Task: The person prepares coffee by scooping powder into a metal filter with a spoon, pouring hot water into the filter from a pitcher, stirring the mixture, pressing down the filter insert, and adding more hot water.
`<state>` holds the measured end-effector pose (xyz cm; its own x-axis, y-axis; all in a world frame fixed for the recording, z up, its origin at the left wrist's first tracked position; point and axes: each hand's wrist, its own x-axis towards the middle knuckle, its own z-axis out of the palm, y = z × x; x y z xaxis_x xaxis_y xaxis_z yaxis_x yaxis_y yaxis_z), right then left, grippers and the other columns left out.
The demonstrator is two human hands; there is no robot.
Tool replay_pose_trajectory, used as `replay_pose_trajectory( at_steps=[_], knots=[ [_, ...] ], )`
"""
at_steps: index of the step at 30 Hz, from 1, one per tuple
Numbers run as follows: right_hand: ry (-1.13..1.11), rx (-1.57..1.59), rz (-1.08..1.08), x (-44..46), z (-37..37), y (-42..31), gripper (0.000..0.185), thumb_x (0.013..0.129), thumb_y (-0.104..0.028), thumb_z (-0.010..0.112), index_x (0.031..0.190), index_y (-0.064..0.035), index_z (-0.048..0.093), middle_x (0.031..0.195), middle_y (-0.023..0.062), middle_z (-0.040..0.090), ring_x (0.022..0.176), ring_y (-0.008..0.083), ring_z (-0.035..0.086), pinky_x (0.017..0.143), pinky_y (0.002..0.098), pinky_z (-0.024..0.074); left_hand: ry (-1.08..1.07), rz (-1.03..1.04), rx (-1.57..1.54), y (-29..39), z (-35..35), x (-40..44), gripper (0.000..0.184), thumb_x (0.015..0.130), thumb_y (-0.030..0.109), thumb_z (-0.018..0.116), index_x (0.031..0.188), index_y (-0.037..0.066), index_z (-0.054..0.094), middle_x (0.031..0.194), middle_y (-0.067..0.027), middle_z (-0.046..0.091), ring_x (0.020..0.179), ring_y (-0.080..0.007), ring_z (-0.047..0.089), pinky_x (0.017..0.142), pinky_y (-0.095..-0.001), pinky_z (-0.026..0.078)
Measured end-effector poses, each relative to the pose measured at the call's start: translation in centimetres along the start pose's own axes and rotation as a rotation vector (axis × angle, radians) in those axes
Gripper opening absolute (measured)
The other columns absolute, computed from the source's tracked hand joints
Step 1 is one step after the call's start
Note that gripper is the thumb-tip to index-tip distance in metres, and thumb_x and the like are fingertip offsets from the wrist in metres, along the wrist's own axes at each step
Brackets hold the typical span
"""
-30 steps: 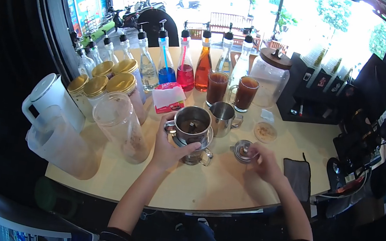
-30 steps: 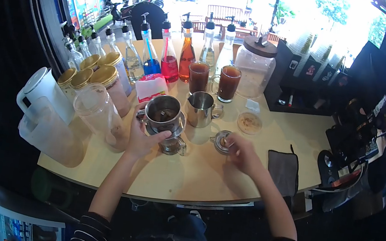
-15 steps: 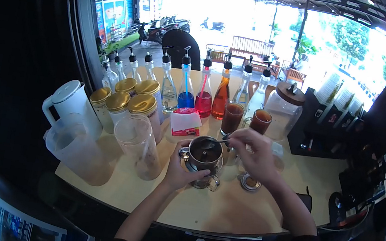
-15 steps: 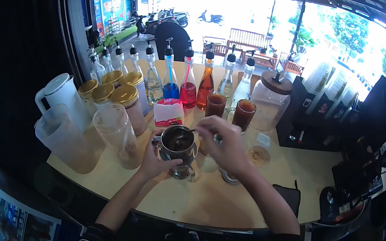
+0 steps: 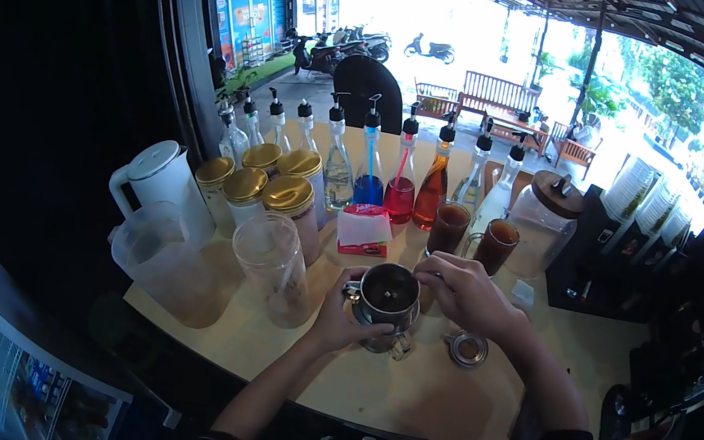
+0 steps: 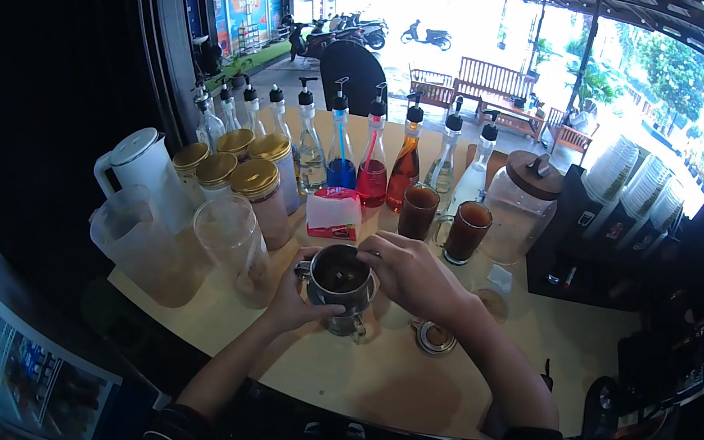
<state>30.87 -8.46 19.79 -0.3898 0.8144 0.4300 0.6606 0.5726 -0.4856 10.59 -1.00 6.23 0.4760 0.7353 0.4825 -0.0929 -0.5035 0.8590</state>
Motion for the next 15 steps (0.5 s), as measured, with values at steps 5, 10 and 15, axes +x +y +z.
replay_pose_trajectory(
  at_steps=[5,10,15],
  knots=[
    [-0.024,0.056,-0.044,0.5,0.0,0.2,0.013,0.090,-0.007,0.057,0.097,0.0041,0.059,0.089,0.0180,0.063,0.081,0.0356,0.063,0.073,0.0416,0.0493,0.015,-0.012,0.015,-0.3,0.0,0.0,0.088,0.057,0.025,0.091,0.127,0.006,0.041,0.120,-0.0093,0.053,0.115,-0.0206,0.052,0.101,-0.0365,0.040],
    [-0.027,0.061,-0.080,0.8,0.0,0.5,0.010,0.091,-0.005,0.056,0.096,0.0026,0.060,0.086,0.0158,0.062,0.079,0.0320,0.063,0.071,0.0374,0.0502,0.039,0.030,0.004,-0.3,0.2,0.1,0.086,0.057,0.028,0.091,0.125,0.005,0.043,0.118,-0.0104,0.056,0.113,-0.0211,0.055,0.099,-0.0364,0.042],
    [-0.005,0.031,-0.118,1.1,0.1,0.9,0.013,0.092,-0.011,0.056,0.095,0.0021,0.058,0.085,0.0176,0.061,0.080,0.0371,0.061,0.071,0.0424,0.0481,0.049,0.005,-0.003,0.0,0.3,-0.1,0.087,0.056,0.027,0.091,0.125,0.005,0.043,0.118,-0.0102,0.056,0.113,-0.0212,0.054,0.099,-0.0362,0.042]
  ],
)
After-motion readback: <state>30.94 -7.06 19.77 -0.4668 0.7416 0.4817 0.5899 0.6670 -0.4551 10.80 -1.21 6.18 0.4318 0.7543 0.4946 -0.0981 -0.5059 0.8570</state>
